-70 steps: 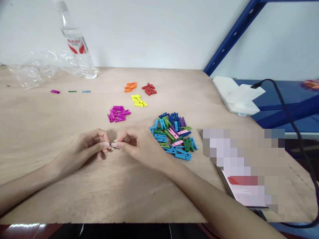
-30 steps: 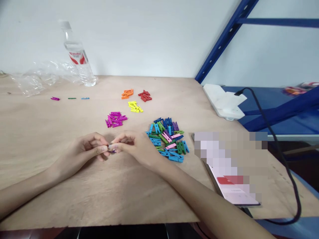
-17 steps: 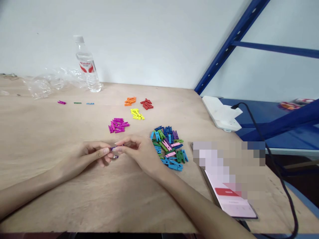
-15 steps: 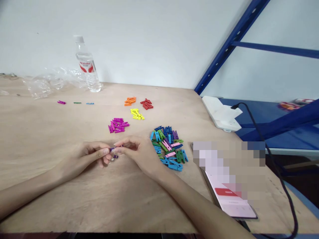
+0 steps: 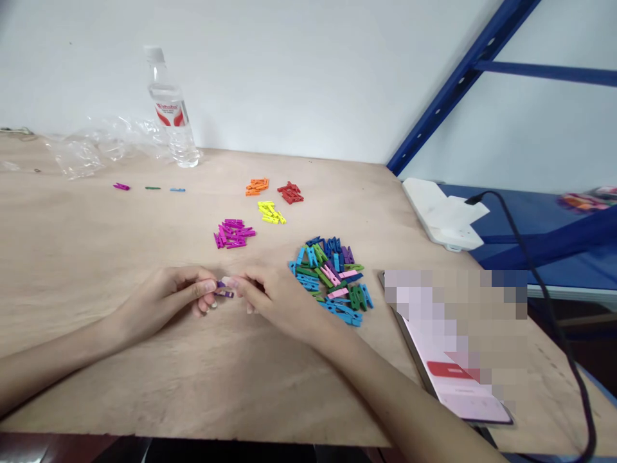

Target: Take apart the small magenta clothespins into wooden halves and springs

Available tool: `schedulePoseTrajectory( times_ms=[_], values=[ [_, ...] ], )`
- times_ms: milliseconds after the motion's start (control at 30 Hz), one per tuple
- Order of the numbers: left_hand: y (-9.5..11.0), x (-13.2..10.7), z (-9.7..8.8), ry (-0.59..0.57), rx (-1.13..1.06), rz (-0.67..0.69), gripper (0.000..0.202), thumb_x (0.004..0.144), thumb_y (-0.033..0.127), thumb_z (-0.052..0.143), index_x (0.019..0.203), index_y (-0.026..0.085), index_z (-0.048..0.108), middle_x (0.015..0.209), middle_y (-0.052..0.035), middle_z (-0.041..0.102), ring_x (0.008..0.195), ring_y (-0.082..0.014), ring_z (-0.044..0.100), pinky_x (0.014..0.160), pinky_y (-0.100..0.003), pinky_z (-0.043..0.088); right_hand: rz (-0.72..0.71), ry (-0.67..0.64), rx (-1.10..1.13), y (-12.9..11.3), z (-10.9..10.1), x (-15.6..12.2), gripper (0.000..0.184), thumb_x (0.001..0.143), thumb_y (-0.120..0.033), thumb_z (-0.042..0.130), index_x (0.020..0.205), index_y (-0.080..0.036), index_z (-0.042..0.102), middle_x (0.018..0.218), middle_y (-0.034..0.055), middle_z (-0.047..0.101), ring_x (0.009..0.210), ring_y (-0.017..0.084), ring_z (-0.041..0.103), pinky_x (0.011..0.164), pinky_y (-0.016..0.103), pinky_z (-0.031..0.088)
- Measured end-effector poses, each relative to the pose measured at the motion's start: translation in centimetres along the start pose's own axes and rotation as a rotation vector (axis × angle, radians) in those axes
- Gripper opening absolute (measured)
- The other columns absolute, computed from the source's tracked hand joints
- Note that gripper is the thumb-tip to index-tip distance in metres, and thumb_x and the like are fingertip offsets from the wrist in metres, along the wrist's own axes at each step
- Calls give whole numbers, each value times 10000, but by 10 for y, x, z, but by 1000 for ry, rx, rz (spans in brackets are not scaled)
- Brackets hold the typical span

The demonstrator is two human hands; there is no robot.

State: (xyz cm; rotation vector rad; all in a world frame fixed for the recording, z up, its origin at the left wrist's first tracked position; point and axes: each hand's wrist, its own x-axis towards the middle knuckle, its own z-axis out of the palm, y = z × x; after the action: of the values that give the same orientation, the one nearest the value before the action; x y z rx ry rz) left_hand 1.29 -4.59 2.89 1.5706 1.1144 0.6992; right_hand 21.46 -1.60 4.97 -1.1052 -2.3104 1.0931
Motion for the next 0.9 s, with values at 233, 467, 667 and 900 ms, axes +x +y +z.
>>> schedulePoseTrajectory(
  times_ms=[233, 467, 667, 900],
  values=[
    [4, -3, 1, 7, 116, -97, 247, 897, 312, 472, 776, 166, 631, 739, -5, 631, 634, -116, 575, 596, -223, 481, -48, -94, -71, 2, -1, 2, 332, 946, -279, 389, 657, -160, 500, 551, -47, 439, 531, 89, 398, 542, 241, 270],
    [5, -4, 2, 34, 236, -106, 243, 892, 290, 462, 760, 177, 631, 721, 4, 643, 602, -116, 582, 580, -228, 476, -63, -95, -89, 2, 2, 3, 342, 940, -281, 401, 626, -163, 472, 560, -52, 406, 534, 84, 361, 548, 240, 258],
    [5, -3, 3, 22, 242, -90, 231, 888, 263, 460, 772, 171, 637, 752, -11, 656, 619, -120, 592, 572, -229, 482, -42, -112, -64, 3, 5, 5, 349, 937, -305, 402, 629, -163, 482, 569, -45, 419, 543, 90, 374, 548, 241, 261],
    [2, 0, -3, -36, 150, -110, 276, 901, 339, 474, 822, 145, 654, 753, -34, 645, 634, -120, 600, 586, -230, 509, -32, -107, -14, 3, 7, 6, 329, 936, -306, 405, 668, -159, 525, 568, -48, 414, 543, 94, 375, 559, 242, 263]
  ],
)
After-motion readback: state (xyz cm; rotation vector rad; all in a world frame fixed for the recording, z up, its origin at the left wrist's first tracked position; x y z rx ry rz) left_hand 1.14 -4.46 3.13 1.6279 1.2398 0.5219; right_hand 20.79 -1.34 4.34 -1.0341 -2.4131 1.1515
